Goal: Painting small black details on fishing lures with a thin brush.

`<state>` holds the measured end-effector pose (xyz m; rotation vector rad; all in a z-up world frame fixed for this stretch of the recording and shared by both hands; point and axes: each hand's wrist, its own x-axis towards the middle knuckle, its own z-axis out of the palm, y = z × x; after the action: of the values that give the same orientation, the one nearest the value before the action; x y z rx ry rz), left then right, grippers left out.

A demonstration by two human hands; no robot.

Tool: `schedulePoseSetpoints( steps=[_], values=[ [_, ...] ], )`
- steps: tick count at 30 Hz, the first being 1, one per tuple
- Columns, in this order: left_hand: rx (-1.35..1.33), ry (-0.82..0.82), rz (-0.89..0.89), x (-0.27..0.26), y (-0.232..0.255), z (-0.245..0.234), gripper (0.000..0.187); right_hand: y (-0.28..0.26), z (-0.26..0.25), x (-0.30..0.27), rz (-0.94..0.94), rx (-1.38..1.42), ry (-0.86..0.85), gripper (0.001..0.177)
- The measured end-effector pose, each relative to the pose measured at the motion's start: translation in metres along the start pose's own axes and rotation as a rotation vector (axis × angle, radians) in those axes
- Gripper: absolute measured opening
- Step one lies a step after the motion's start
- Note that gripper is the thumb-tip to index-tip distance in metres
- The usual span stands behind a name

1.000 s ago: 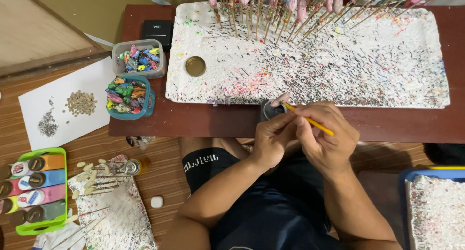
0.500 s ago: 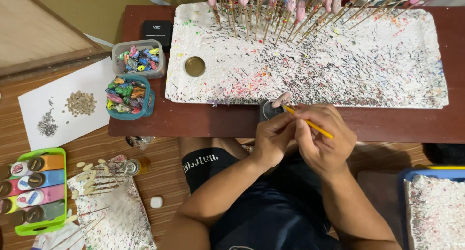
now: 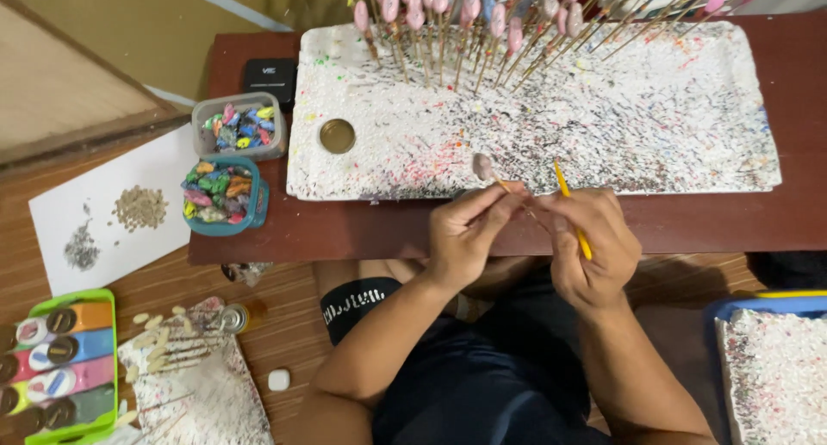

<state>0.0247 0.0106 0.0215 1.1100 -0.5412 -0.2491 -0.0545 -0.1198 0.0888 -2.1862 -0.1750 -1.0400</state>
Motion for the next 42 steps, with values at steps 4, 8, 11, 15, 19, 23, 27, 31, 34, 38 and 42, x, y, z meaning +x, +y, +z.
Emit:
schedulePoseSetpoints(
  steps=[4,8,11,15,19,23,27,31,34,38,42],
  values=[
    [-0.047,-0.019,0.046,0.023,0.018,-0.009,0.023,0.021,-0.001,-0.012,0.121,-0.115,-0.016,0.017],
    [0.093,-0.043,0.098,0.041,0.022,-0.004,0.023,0.027,0.001,-0.011,0.243,-0.063,-0.081,0.018],
    [0.194,-0.086,0.159,0.054,0.021,-0.006,0.023,0.035,0.000,-0.005,0.238,-0.076,-0.084,0.018],
    [0.444,-0.081,0.106,0.090,0.007,-0.044,0.028,0.075,0.005,-0.001,0.204,-0.155,0.025,0.014],
    [0.551,0.004,-0.042,0.109,-0.049,-0.092,0.029,0.120,0.013,0.012,0.229,-0.225,0.125,0.011],
    [0.566,0.060,-0.145,0.109,-0.083,-0.109,0.027,0.159,0.031,0.034,0.234,-0.223,0.212,0.010],
    [0.568,0.060,-0.065,0.106,-0.079,-0.107,0.023,0.191,0.054,0.049,0.231,-0.161,0.268,0.009],
    [0.568,0.066,-0.071,0.106,-0.075,-0.106,0.023,0.208,0.067,0.061,0.217,-0.161,0.275,0.009],
    [0.558,0.070,-0.111,0.106,-0.074,-0.105,0.022,0.218,0.074,0.065,0.219,-0.180,0.278,0.010],
    [0.557,0.067,-0.111,0.107,-0.075,-0.106,0.022,0.228,0.081,0.063,0.208,-0.170,0.278,0.011],
    [0.548,0.063,-0.094,0.106,-0.075,-0.106,0.022,0.233,0.085,0.059,0.219,-0.192,0.272,0.011]
  ],
)
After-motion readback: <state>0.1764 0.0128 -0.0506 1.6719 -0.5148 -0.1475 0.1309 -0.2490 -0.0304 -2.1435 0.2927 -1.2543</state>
